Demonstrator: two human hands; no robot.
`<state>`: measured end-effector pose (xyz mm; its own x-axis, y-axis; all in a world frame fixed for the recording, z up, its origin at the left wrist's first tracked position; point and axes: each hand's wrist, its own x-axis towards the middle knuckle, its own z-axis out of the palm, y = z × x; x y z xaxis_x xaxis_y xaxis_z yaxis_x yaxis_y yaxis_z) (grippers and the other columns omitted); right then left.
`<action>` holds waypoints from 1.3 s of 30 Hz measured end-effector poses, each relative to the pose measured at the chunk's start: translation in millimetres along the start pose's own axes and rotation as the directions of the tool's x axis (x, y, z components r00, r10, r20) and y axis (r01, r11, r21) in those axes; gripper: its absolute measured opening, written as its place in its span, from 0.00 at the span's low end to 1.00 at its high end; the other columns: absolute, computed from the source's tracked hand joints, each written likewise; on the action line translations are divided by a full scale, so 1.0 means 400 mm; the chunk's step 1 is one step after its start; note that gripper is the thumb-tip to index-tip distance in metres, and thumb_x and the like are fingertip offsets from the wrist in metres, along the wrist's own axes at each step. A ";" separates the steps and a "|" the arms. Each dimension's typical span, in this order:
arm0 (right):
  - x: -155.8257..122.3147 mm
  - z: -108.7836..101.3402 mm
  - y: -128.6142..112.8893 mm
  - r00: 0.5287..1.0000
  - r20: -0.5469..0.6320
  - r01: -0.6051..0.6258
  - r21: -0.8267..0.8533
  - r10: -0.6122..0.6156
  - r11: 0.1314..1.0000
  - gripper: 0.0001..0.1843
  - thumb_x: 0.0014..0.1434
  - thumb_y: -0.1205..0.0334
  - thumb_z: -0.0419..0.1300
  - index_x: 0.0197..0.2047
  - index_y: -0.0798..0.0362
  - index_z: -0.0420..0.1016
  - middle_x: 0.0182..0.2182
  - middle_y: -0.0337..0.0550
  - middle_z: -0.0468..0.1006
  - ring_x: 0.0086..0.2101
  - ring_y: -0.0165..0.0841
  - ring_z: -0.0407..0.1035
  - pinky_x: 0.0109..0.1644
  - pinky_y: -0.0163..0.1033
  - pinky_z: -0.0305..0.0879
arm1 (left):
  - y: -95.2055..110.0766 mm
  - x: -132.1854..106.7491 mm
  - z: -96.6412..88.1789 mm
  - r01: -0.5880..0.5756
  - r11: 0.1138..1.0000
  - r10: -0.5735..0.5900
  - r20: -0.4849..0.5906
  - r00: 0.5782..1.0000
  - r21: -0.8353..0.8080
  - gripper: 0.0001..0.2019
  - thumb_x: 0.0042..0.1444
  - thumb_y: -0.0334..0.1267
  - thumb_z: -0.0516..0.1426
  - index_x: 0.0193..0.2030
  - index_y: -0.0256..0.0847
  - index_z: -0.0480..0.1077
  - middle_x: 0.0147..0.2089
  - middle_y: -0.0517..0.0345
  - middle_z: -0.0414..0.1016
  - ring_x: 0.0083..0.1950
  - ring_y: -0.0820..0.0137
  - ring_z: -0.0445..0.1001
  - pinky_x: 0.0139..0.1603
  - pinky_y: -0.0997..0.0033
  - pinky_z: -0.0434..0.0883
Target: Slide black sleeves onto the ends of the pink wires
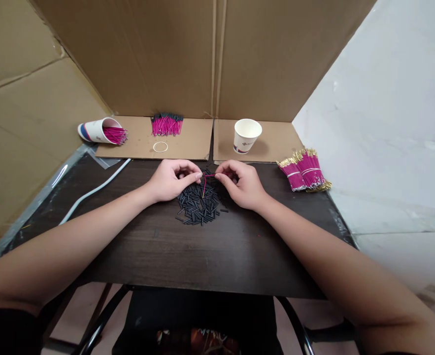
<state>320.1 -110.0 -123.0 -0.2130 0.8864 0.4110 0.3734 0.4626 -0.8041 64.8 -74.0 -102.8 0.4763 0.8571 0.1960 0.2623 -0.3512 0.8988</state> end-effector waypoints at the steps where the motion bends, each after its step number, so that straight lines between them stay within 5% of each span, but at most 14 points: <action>1: 0.000 0.000 0.000 1.000 0.000 -0.001 -0.002 0.001 1.000 0.11 0.74 0.51 0.67 0.43 0.48 0.82 0.36 0.43 0.82 0.34 0.37 0.72 0.39 0.46 0.68 | 0.000 0.000 0.000 0.000 1.000 0.000 0.001 1.000 -0.001 0.08 0.67 0.41 0.67 0.42 0.38 0.84 0.34 0.51 0.86 0.31 0.71 0.76 0.34 0.69 0.71; 28: 0.003 0.005 0.011 0.998 -0.042 -0.054 0.065 0.056 0.996 0.14 0.72 0.49 0.69 0.42 0.50 0.83 0.34 0.42 0.82 0.32 0.34 0.71 0.37 0.42 0.66 | -0.013 -0.001 -0.001 -0.073 0.997 0.073 -0.029 0.997 -0.001 0.12 0.61 0.39 0.70 0.48 0.36 0.83 0.38 0.50 0.85 0.32 0.71 0.74 0.33 0.69 0.66; 39: 0.005 0.003 0.007 0.996 -0.049 -0.067 0.067 0.070 0.995 0.15 0.72 0.48 0.69 0.41 0.51 0.83 0.33 0.42 0.82 0.31 0.34 0.70 0.36 0.42 0.66 | -0.016 -0.001 0.006 -0.081 0.993 0.088 -0.085 0.992 0.081 0.09 0.63 0.43 0.70 0.43 0.38 0.86 0.32 0.54 0.82 0.29 0.72 0.69 0.31 0.69 0.65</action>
<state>319.5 -106.9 -125.2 -0.1417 0.9166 0.3739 0.3256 0.3998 -0.8568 65.1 -73.1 -109.5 0.4248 0.8517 0.3070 0.2896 -0.4492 0.8452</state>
